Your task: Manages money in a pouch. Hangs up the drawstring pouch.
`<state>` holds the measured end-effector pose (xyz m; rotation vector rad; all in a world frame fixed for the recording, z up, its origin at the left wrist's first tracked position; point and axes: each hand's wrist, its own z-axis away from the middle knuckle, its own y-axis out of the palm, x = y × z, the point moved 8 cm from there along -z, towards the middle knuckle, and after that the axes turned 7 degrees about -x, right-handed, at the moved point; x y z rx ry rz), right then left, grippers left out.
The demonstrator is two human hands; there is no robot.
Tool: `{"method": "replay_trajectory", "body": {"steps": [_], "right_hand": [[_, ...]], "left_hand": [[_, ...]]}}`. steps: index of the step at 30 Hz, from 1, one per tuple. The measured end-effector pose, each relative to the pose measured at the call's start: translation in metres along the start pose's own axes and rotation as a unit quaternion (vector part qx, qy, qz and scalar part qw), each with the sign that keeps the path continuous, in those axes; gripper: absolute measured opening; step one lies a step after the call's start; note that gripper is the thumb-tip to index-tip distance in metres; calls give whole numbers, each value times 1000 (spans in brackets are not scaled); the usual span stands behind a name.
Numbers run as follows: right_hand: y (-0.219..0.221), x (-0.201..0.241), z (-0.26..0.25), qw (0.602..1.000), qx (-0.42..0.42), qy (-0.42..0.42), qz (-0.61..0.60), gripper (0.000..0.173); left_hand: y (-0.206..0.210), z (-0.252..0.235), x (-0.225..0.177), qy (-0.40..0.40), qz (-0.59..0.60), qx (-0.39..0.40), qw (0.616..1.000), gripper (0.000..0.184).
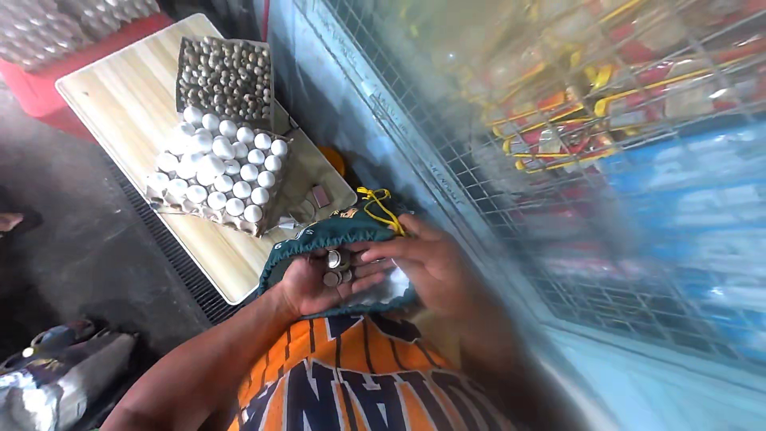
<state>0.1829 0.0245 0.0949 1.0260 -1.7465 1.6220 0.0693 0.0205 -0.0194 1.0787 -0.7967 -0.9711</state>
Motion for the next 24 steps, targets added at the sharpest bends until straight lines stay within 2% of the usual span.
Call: {"method": "replay_trajectory", "body": {"steps": [4,8,10,17,21,24], "right_hand": [[20,-5,2,993,21,35,114,22],[37,-7,8,977,44,49,203,35],[40,-7,10,972,42,49,228,32],[37,-11,19,974,13,38,221,19],[36,-13,24,978,45,50,199,35],[37,-13,25,976,53,52,206,34]], "left_hand": [[4,0,5,-20,-60,-18,998,47],[-1,-1,11,-42,-98,-17,994,45],[-1,0,13,-49,-107,-23,993,48],[-2,1,21,-63,-87,-31,994,47],[-3,-1,25,-67,-114,-30,991,52],[-1,-2,26,-71,-115,-36,990,58]]}}
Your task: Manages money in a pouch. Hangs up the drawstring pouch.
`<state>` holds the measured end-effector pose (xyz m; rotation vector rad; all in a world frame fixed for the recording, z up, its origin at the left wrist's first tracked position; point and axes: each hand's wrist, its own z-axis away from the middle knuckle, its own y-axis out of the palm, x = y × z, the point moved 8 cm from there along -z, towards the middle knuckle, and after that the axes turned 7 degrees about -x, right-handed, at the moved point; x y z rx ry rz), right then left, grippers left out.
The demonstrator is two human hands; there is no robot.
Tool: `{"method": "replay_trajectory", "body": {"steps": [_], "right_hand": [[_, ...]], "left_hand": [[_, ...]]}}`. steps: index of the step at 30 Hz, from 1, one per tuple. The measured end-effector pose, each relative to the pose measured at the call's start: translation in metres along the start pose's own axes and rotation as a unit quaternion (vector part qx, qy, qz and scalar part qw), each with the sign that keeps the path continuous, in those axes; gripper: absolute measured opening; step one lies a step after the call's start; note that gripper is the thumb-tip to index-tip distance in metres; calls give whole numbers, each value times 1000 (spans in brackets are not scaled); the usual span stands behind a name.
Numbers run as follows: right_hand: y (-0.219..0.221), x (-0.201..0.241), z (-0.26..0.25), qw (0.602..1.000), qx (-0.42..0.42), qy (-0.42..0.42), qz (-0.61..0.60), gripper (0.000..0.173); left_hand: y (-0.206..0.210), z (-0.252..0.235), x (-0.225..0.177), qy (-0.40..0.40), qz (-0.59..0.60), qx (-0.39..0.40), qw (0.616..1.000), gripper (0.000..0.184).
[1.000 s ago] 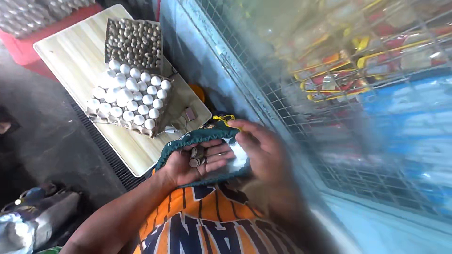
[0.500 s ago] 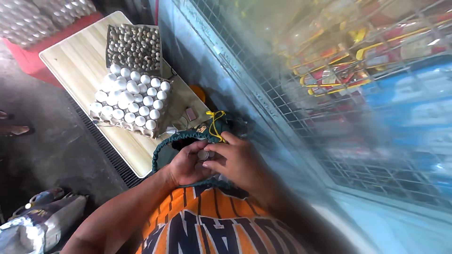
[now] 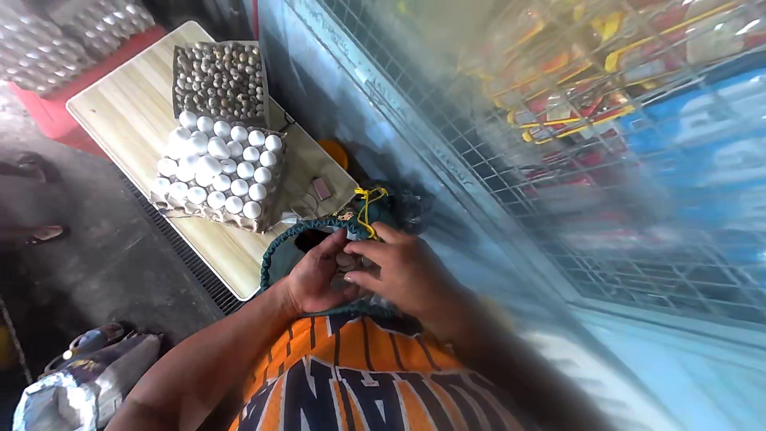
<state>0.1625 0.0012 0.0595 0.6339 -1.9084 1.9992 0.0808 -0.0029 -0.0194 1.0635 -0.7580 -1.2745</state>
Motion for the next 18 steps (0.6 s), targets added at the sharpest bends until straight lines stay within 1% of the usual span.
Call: {"method": "replay_trajectory", "body": {"steps": [2,7,11,18], "right_hand": [[0,-1,2,1000,-3,6,-4,30],[-7,-6,5,997,-62,-17,-37,27],[-10,-12,4,996,-72,4,-43,25],[-17,-11,1,993,-114,12,-16,21]], "left_hand": [[2,0,1,-3,1,-6,1000,59],[6,-1,1,-6,-19,19,1000,54],[6,-2,0,-6,-28,21,999,55],[2,0,-5,3,-15,38,999,43]]}}
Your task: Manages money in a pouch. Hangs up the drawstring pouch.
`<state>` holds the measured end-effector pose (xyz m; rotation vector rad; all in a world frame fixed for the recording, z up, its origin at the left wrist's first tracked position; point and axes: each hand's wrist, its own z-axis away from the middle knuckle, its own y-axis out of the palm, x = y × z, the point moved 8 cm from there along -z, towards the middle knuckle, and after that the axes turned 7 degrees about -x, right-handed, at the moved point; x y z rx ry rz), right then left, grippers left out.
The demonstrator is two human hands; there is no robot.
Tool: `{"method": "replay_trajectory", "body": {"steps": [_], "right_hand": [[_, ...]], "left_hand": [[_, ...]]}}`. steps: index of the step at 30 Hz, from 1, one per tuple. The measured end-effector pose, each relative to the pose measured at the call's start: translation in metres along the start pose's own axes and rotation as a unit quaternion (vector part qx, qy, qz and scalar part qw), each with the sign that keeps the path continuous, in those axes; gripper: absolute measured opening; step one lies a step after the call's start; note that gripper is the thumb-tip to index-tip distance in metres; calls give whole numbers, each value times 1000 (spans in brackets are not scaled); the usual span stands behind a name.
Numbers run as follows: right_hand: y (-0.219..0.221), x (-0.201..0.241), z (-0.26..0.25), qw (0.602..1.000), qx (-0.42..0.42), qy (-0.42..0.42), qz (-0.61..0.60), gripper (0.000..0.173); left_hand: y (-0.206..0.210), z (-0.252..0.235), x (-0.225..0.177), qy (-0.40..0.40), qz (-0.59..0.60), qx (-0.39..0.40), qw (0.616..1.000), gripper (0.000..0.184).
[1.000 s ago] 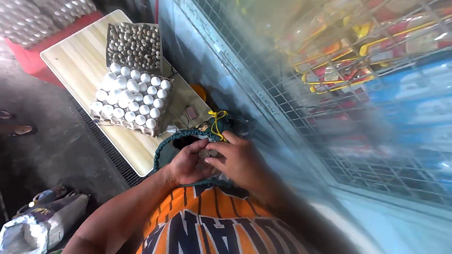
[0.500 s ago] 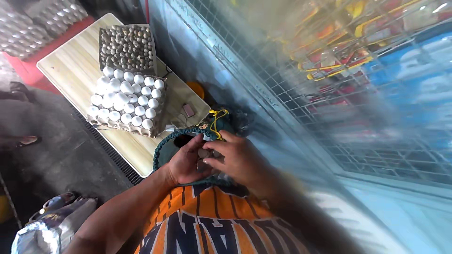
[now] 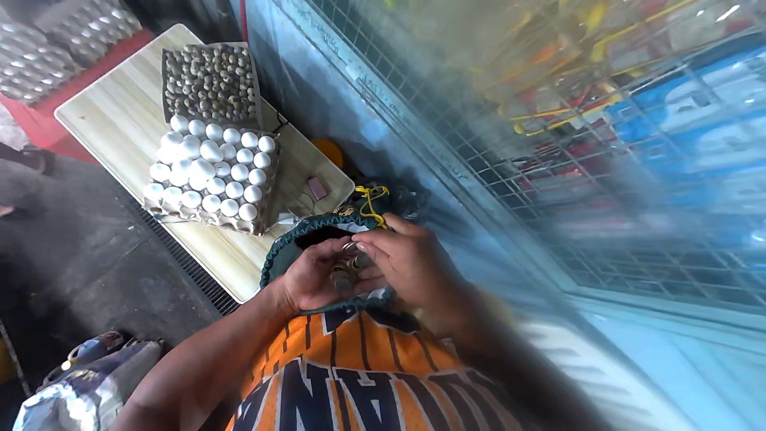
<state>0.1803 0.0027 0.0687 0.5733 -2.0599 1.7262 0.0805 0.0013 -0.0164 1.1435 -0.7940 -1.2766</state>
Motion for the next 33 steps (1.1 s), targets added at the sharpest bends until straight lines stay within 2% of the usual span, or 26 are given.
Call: {"method": "replay_trajectory", "body": {"steps": [3,8,10,14,19,25,33], "right_hand": [[-5,-3,-4,1000,-17,-1,-10,21],[-5,-4,-8,995,33,8,-96,26],[-3,-2,-10,993,38,12,-114,29],[10,3,-11,994,61,11,-88,46],[23,16,-8,995,97,-30,-4,36],[27,17,-8,989,140,-57,4,25],[40,37,0,963,167,-211,23,20]], "left_hand": [[1,1,-4,3,11,15,1000,43],[-1,1,-9,9,27,8,1000,47],[-2,1,-10,14,21,-8,1000,47],[-11,4,-11,18,28,-71,997,46],[-17,7,-11,19,46,-99,994,46],[-17,7,-13,16,32,-55,998,47],[-22,8,-5,-15,65,-89,994,50]]}}
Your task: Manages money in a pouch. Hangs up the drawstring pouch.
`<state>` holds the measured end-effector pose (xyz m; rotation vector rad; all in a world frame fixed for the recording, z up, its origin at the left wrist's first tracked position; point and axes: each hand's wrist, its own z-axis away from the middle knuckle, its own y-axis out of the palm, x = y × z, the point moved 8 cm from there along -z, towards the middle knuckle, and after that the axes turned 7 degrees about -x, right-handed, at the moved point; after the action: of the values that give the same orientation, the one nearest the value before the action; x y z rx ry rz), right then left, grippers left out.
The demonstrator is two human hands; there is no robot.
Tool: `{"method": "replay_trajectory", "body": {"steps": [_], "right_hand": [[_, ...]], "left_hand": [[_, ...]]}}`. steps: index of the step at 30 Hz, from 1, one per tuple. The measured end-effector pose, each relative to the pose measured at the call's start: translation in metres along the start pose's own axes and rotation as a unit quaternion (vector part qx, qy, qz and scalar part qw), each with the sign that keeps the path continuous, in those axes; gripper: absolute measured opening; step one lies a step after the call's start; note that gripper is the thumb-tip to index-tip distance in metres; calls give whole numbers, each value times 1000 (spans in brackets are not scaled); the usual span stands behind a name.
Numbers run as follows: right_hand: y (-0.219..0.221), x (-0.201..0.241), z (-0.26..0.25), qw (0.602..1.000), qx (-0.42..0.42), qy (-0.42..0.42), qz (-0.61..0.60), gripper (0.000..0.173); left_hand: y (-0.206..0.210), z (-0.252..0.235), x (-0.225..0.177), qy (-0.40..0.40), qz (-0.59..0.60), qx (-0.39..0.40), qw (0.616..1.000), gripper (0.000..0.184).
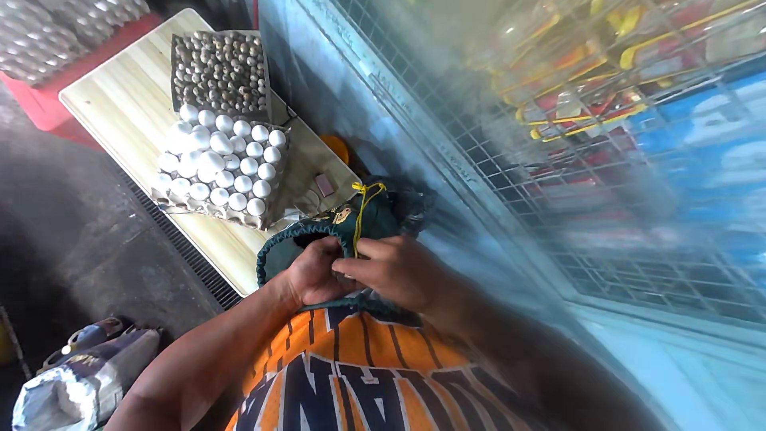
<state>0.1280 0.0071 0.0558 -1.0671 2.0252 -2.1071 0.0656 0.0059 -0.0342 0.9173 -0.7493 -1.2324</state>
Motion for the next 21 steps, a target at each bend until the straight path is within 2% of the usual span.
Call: {"method": "replay_trajectory", "body": {"steps": [4,14,21], "right_hand": [[2,-3,0,999,36,-15,-14,22],[0,-7,-3,999,53,0,-10,16],[-14,-20,-6,993,54,15,-103,11]], "left_hand": [[-2,-2,2,-4,-1,0,1000,49],[11,-3,-2,11,-45,104,994,42],[7,-3,-6,13,-60,66,996,47]]}}
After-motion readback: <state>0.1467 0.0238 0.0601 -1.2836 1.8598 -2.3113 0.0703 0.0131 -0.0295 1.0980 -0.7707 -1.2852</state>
